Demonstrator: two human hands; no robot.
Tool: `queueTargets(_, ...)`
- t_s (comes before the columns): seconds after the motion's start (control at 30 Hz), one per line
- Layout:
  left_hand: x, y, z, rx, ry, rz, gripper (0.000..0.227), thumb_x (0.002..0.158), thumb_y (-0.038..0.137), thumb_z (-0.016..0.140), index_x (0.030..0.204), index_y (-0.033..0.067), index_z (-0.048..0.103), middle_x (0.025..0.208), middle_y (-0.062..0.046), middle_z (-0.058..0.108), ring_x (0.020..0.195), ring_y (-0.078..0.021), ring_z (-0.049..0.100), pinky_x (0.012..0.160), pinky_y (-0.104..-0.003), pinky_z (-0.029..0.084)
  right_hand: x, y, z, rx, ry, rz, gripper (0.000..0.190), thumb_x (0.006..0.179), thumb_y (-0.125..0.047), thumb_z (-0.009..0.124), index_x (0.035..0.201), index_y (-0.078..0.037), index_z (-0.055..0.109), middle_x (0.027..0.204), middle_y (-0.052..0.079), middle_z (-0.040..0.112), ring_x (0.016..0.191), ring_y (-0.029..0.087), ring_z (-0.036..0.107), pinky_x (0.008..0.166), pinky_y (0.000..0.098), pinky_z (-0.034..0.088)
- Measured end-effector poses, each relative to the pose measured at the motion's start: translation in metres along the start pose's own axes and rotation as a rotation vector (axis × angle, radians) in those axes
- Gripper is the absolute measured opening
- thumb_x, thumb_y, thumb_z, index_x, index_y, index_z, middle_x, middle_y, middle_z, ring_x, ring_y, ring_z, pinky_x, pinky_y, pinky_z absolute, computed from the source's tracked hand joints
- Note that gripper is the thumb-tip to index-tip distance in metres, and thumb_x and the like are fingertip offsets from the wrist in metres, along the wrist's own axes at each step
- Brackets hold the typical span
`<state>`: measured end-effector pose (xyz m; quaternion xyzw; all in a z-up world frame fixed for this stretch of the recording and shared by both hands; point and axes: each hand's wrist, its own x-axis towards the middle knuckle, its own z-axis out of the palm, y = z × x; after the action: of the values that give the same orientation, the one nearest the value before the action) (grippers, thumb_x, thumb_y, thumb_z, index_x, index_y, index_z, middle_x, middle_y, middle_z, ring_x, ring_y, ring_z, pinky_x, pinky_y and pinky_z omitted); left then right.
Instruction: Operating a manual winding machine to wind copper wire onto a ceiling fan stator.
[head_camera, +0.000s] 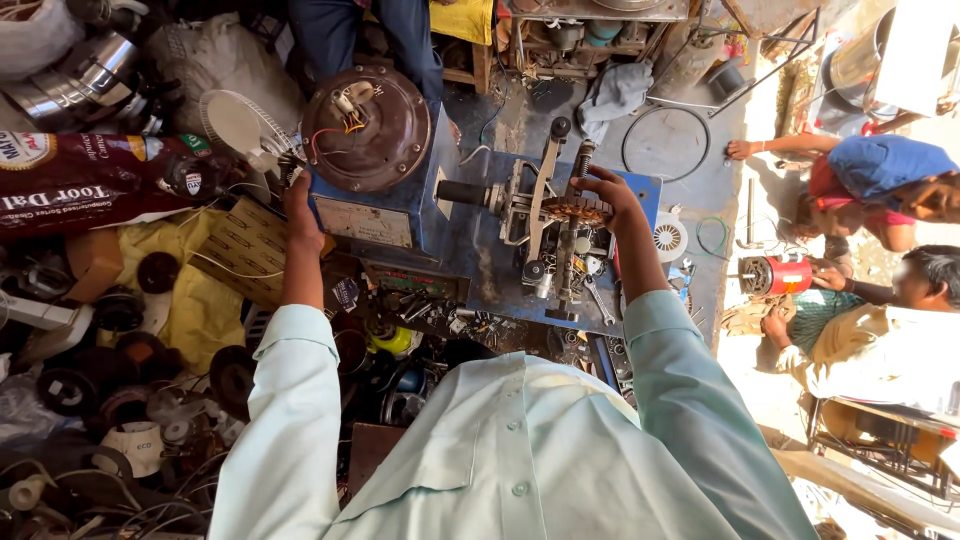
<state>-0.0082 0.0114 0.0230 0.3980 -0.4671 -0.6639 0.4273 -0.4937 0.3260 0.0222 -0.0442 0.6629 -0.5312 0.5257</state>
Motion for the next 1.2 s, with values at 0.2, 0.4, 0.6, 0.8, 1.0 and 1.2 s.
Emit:
queueTargets(0.2, 0.003, -0.006, -0.005, 0.018, 0.014, -0.021, 0.054, 0.092, 0.052, 0.068, 0.119, 0.0052, 0.068, 0.116, -0.009, 0.068, 0.111, -0.0239, 0.065, 0.099, -0.044, 0.05, -0.004, -0.002, 0.003, -0.006, 0.0, 0.026, 0.091, 0.069, -0.026, 0.089, 0.152, -0.015, 0.051, 0.132, 0.018, 0.067, 0.102, 0.034, 0.073, 0.073, 0.0552, 0.056)
queueTargets(0.4, 0.006, -0.006, 0.0, 0.032, 0.077, -0.082, 0.052, 0.09, 0.051, 0.067, 0.119, 0.0082, 0.065, 0.116, -0.009, 0.067, 0.112, -0.0248, 0.065, 0.099, -0.045, 0.05, 0.011, 0.009, -0.006, 0.116, -0.052, -0.039, 0.091, 0.071, -0.016, 0.091, 0.151, -0.007, 0.049, 0.131, 0.023, 0.068, 0.104, 0.034, 0.074, 0.079, 0.0466, 0.063)
queueTargets(0.6, 0.014, -0.021, -0.01, -0.019, 0.1, -0.096, 0.06, 0.09, 0.052, 0.069, 0.127, 0.0049, 0.064, 0.126, -0.012, 0.066, 0.116, -0.0268, 0.062, 0.104, -0.045, 0.046, -0.004, -0.003, 0.003, 0.038, -0.023, 0.003, 0.089, 0.072, -0.018, 0.087, 0.152, -0.008, 0.048, 0.135, 0.021, 0.064, 0.108, 0.034, 0.071, 0.079, 0.048, 0.059)
queueTargets(0.8, 0.021, -0.036, -0.025, 0.068, 0.105, -0.074, 0.062, 0.091, 0.054, 0.068, 0.132, 0.0093, 0.059, 0.134, -0.004, 0.059, 0.128, -0.0221, 0.051, 0.111, -0.042, 0.035, 0.012, 0.001, 0.001, 0.01, -0.043, -0.005, 0.087, 0.072, -0.024, 0.088, 0.15, -0.012, 0.052, 0.137, 0.021, 0.065, 0.11, 0.034, 0.07, 0.081, 0.0476, 0.057)
queueTargets(1.0, 0.021, -0.031, -0.017, 0.045, 0.03, -0.061, 0.06, 0.093, 0.056, 0.065, 0.125, 0.0049, 0.065, 0.128, -0.002, 0.063, 0.119, -0.018, 0.053, 0.108, -0.041, 0.037, 0.05, 0.021, -0.02, -0.243, 0.106, -0.024, 0.086, 0.08, -0.028, 0.093, 0.156, -0.019, 0.054, 0.147, 0.016, 0.05, 0.125, 0.03, 0.05, 0.09, 0.0508, 0.05)
queueTargets(1.2, 0.017, -0.034, -0.018, 0.057, 0.038, -0.063, 0.066, 0.095, 0.055, 0.069, 0.126, -0.0033, 0.065, 0.132, -0.018, 0.062, 0.122, -0.0312, 0.055, 0.112, -0.049, 0.038, -0.002, -0.003, 0.001, 0.044, 0.004, 0.087, 0.088, 0.071, -0.022, 0.087, 0.151, -0.016, 0.052, 0.134, 0.014, 0.065, 0.109, 0.033, 0.069, 0.081, 0.0514, 0.057)
